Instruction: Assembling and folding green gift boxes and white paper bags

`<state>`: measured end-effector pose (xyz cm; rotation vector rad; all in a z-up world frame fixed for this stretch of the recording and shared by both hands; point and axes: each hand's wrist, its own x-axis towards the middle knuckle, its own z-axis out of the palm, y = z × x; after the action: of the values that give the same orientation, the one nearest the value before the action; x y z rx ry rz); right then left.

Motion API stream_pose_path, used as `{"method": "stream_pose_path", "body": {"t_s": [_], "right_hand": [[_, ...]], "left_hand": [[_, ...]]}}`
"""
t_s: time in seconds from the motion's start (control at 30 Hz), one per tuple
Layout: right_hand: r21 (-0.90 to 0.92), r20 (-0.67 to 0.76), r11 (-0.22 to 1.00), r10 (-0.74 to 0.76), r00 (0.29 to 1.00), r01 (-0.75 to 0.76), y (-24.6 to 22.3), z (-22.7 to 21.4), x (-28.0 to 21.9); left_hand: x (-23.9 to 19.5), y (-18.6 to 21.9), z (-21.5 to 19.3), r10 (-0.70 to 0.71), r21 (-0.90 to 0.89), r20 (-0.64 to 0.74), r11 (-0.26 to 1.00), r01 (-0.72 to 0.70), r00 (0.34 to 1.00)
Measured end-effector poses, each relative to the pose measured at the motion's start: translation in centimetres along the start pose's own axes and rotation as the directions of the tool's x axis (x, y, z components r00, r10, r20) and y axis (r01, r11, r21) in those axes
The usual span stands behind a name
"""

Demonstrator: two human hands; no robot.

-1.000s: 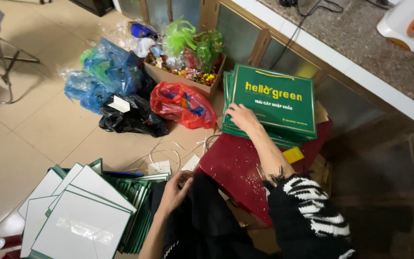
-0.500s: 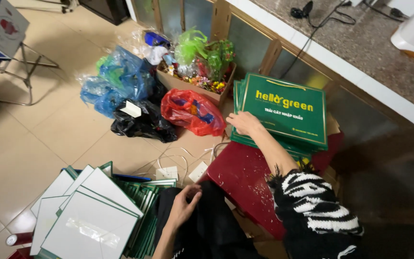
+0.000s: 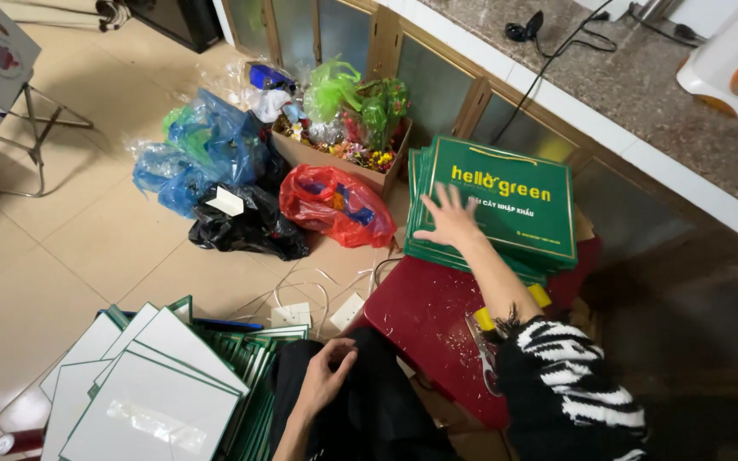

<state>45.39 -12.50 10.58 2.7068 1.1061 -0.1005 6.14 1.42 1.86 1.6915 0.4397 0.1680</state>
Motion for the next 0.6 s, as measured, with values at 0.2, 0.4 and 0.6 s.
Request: {"method": "stream_pose_path", "body": {"t_s": [0.2, 0.4, 0.6], "right_hand": [[0.122, 0.067, 0.979, 0.156, 0.985, -0.163, 1.2, 5.2, -2.3], [0.393, -0.101, 0.919, 0.084, 0.991, -0.038, 4.5, 6.2, -5.4], [0.559, -0.544, 0.804, 0.541, 0.641, -0.204, 15.5, 13.0, -11.4]], "left_hand": [[0.5, 0.0, 0.8, -0.031, -0.039, 0.014, 0.999, 0.032, 0.999], [4.9, -0.5, 3.9, 0.042, -0.082, 0.104, 0.996, -0.034, 0.994], [18.3, 1.7, 10.1, 0.312, 0.122, 0.102, 0.938, -0.324, 0.944]]}}
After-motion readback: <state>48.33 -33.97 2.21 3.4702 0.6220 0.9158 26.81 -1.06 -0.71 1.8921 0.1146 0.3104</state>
